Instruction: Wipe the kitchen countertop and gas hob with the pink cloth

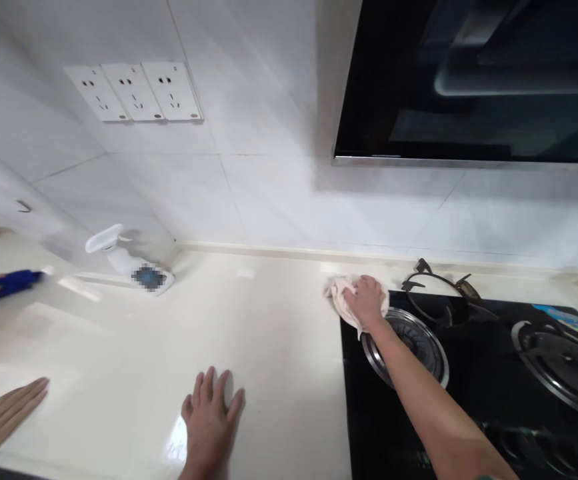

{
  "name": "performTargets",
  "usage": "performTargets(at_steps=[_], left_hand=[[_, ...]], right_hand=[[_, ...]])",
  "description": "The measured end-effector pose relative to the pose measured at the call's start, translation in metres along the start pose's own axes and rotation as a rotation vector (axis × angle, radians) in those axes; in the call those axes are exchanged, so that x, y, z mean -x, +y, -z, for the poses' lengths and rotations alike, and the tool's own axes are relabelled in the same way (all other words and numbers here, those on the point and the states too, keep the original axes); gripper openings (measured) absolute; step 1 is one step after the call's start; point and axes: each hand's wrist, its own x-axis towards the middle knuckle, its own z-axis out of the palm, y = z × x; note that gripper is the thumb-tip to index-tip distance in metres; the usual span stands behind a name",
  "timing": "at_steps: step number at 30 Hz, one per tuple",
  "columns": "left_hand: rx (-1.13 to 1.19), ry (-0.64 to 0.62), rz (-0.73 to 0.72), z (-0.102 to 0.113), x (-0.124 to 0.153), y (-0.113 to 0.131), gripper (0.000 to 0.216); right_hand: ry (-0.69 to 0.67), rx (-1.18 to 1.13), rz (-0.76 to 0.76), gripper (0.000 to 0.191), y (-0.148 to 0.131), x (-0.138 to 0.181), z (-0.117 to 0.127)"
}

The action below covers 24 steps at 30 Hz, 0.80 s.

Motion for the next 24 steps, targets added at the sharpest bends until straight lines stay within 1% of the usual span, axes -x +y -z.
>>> performTargets(at_steps=[2,4,7,8,10,12,13,14,16,18,20,24], left_hand=[[0.007,-0.012,0.009,0.002,0.0,0.002,0.051],[0.008,-0.023,0.015,0.004,-0.001,0.003,0.051],[0.002,-0.029,0.004,0.008,-0.001,0.005,0.052],[-0.004,-0.027,-0.001,0.009,-0.001,0.005,0.052],[-0.018,-0.022,-0.003,0.01,-0.001,0.006,0.052],[-0.032,-0.015,0.007,0.01,-0.001,0.006,0.051],[-0.034,-0.01,0.011,0.01,-0.002,0.007,0.051],[-0.032,-0.004,0.011,0.01,-0.002,0.007,0.052],[-0.018,0.008,0.003,0.01,-0.002,0.008,0.053],[-0.005,0.019,-0.005,0.01,-0.003,0.008,0.054],[0.0,0.025,-0.009,0.011,-0.004,0.008,0.055],[0.002,0.018,-0.021,0.012,-0.006,0.007,0.057]], right_hand=[[0.0,0.026,-0.073,0.037,0.005,-0.003,-0.002],[-0.011,0.04,-0.082,0.038,-0.002,0.005,-0.008],[-0.047,0.04,-0.018,0.037,-0.023,0.036,-0.013],[-0.067,0.036,0.017,0.035,-0.03,0.053,-0.013],[-0.122,0.022,0.106,0.031,-0.037,0.097,-0.011],[-0.194,-0.003,0.218,0.029,-0.035,0.15,-0.007],[-0.236,-0.036,0.31,0.029,-0.029,0.177,-0.005],[-0.277,-0.066,0.386,0.033,-0.021,0.204,-0.002],[-0.347,-0.091,0.478,0.046,0.003,0.248,0.005],[-0.388,-0.073,0.496,0.043,0.036,0.278,0.014],[-0.381,-0.023,0.462,0.033,0.076,0.293,0.027],[-0.266,0.074,0.374,0.032,0.16,0.299,0.056]])
